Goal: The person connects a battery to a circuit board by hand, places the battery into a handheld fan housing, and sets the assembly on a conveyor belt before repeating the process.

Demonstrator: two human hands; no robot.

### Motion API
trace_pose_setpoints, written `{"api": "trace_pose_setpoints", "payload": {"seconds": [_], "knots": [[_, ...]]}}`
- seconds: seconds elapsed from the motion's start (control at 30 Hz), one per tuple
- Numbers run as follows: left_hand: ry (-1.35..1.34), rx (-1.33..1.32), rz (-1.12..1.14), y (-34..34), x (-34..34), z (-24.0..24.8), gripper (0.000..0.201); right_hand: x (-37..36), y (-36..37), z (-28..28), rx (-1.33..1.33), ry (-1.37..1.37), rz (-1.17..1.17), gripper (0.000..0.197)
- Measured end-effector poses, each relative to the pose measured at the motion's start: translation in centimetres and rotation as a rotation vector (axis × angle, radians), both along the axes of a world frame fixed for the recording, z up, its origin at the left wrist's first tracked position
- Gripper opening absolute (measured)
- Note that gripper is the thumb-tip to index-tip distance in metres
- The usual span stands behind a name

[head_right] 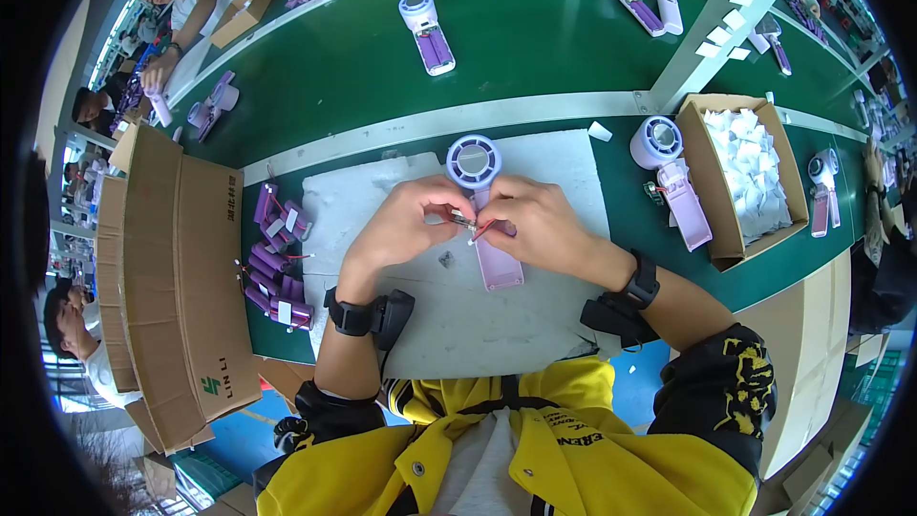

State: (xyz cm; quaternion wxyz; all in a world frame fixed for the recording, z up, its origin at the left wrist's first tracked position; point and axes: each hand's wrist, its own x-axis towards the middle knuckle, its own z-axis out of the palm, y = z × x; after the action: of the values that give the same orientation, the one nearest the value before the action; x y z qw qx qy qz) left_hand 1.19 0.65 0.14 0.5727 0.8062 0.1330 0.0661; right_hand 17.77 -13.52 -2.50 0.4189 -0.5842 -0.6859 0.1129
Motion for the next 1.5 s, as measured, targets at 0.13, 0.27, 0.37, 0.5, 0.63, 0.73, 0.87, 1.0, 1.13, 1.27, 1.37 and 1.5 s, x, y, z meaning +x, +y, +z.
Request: {"api": "trace_pose_setpoints", "payload": {"seconds": [0.13,0.27,0.37,0.5,0.63,0.73,0.87,1.0,1.13,1.27,1.37,1.5], "knots": [[-0.025,0.148,0.012,-0.4,-0.2,0.5,0.026,-0.1,-0.2,0.2,-0.015,-0.047,0.011,0.016],[0.083,0.070,0.026,-0.3,-0.2,1.0,0.024,-0.3,-0.2,0.5,0.015,-0.079,0.012,0.017],[0.211,0.082,0.021,-0.4,-0.3,1.0,0.024,-0.7,-0.6,0.7,0.055,-0.142,-0.007,0.017],[0.045,0.203,-0.012,-0.1,-0.4,1.2,0.024,-0.7,-0.3,0.5,0.003,-0.153,-0.027,0.017],[0.006,0.166,-0.047,-0.3,-0.8,1.3,0.023,-0.8,-0.3,0.6,0.040,-0.193,0.015,0.019],[0.025,0.008,0.049,-0.5,-0.5,1.1,0.022,-0.9,-0.2,0.6,0.056,-0.207,0.018,0.020],[0.111,-0.130,0.111,-0.2,-0.5,1.1,0.022,-0.7,-0.1,0.5,0.059,-0.202,0.022,0.021],[0.138,-0.128,0.069,0.0,-0.6,1.6,0.022,-0.3,-0.4,0.3,-0.002,-0.025,0.034,0.020],[0.078,-0.083,0.006,-0.2,-0.5,1.2,0.023,-0.1,-0.2,-0.5,0.099,0.085,-0.014,0.018],[0.109,-0.057,-0.010,-0.2,-0.6,1.2,0.021,-0.1,-0.3,-0.7,0.144,0.059,-0.084,0.016],[0.131,-0.032,-0.009,-0.3,-0.6,1.4,0.017,-0.1,-0.3,-0.9,0.142,0.025,-0.130,0.016],[0.112,-0.049,0.018,-0.4,-0.4,1.2,0.013,-0.1,-0.3,-0.9,0.154,-0.003,-0.179,0.015]]}}
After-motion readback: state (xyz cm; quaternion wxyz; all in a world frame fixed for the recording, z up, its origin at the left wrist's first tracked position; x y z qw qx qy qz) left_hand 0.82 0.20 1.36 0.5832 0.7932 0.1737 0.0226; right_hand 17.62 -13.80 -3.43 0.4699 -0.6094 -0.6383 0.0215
